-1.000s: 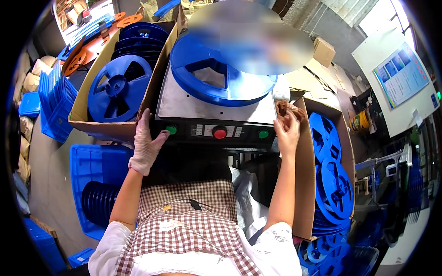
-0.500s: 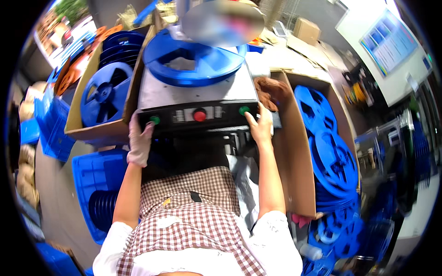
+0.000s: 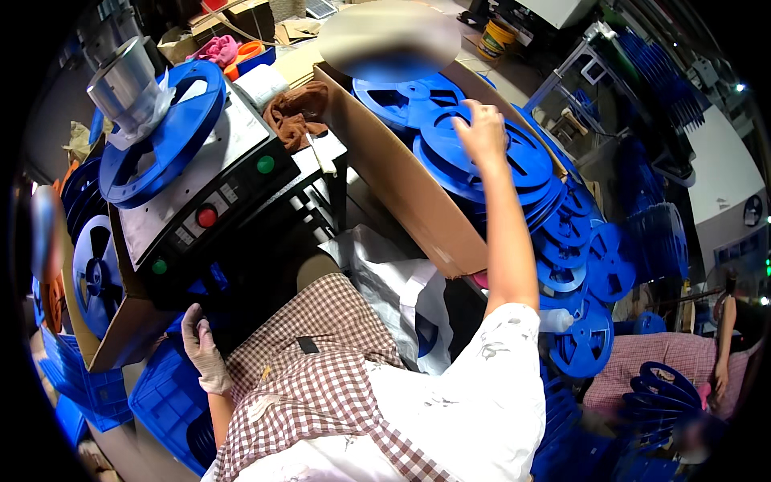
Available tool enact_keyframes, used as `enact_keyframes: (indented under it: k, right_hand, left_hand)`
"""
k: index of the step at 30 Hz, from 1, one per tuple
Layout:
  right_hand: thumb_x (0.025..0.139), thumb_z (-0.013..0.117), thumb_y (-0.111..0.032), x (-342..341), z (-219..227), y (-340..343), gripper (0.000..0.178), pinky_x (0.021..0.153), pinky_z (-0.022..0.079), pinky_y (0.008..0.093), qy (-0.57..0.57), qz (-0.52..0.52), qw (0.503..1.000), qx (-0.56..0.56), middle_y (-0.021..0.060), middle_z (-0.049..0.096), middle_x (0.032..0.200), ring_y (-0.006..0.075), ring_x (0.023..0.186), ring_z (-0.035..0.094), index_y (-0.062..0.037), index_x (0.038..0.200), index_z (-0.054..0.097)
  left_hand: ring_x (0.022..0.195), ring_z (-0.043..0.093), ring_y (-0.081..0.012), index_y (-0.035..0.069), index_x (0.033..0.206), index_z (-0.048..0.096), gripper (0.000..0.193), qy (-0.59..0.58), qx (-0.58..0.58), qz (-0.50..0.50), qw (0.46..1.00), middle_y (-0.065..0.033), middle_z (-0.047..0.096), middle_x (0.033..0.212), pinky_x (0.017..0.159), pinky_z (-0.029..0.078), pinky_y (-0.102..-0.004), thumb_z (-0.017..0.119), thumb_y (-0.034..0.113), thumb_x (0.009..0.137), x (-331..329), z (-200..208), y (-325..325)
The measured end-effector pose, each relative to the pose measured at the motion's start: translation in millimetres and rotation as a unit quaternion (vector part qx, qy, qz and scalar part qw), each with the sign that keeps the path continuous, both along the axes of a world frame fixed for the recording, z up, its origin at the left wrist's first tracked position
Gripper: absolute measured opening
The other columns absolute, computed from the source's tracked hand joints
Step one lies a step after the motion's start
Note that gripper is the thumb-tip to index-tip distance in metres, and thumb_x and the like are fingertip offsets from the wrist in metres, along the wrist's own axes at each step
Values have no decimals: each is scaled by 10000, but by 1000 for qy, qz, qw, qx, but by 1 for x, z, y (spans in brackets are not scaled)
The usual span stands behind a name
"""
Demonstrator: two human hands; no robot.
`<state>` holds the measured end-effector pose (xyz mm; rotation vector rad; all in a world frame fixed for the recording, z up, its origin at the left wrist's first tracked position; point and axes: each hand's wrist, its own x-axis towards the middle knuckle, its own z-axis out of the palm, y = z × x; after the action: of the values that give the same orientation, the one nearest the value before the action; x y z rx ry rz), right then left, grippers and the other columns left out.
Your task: The person repeatedly picks up blue plastic reels from a blue crate, places them onto a machine, and then removes them to place them into a cardboard box. This process is repeated continuously throughout the video.
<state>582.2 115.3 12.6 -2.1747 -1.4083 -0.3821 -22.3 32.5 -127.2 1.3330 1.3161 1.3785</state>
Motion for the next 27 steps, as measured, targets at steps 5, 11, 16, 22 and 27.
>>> enact_keyframes:
  k: [5, 11, 16, 22, 27]
  right_hand:
    - [718, 719, -376, 96, -2, -17, 715, 1085, 404, 466, 37, -109, 899, -423, 204, 462, 1450, 378, 1324, 451, -210, 1393, 550]
    - [768, 696, -233, 97, -6, -23, 421, 976, 484, 438, 0, -48, 936, -348, 99, 634, 1230, 290, 1179, 585, -193, 1186, 666]
    - [817, 700, -170, 77, -2, -31, 201, 868, 519, 426, -122, -29, 964, -236, 63, 668, 1022, 296, 1077, 611, -157, 1017, 689]
    - [872, 682, -129, 28, 97, -51, 196, 780, 506, 317, 46, 144, 984, 92, 88, 669, 944, 217, 859, 650, -32, 1036, 638]
    - [929, 670, -145, -57, 109, -65, 322, 812, 554, 297, 547, 420, 686, 233, 74, 676, 1097, 163, 915, 679, -53, 1225, 584]
  left_hand:
    - [1105, 548, -109, 19, 1264, 579, 339, 8, 8, -25, 1000, -45, 583, 1271, 946, 432, -220, 498, -62, 945, 21, 4, 1]
    - [1019, 550, -101, 26, 1212, 609, 327, 33, 22, -61, 997, -50, 588, 1234, 886, 452, -223, 514, -68, 914, 41, 16, 2]
    - [1009, 554, -115, 23, 1187, 607, 338, 8, 58, -112, 992, -65, 579, 1224, 870, 464, -230, 493, -87, 889, 52, 18, 3]
    - [1006, 556, -116, 27, 1209, 597, 393, 1, 46, -160, 986, -63, 573, 1218, 871, 464, -227, 489, -125, 863, 64, 51, 15]
    - [1049, 599, -178, 56, 1435, 413, 566, -56, -4, -245, 968, -146, 563, 1311, 949, 488, -310, 648, 137, 927, 118, 104, 36]
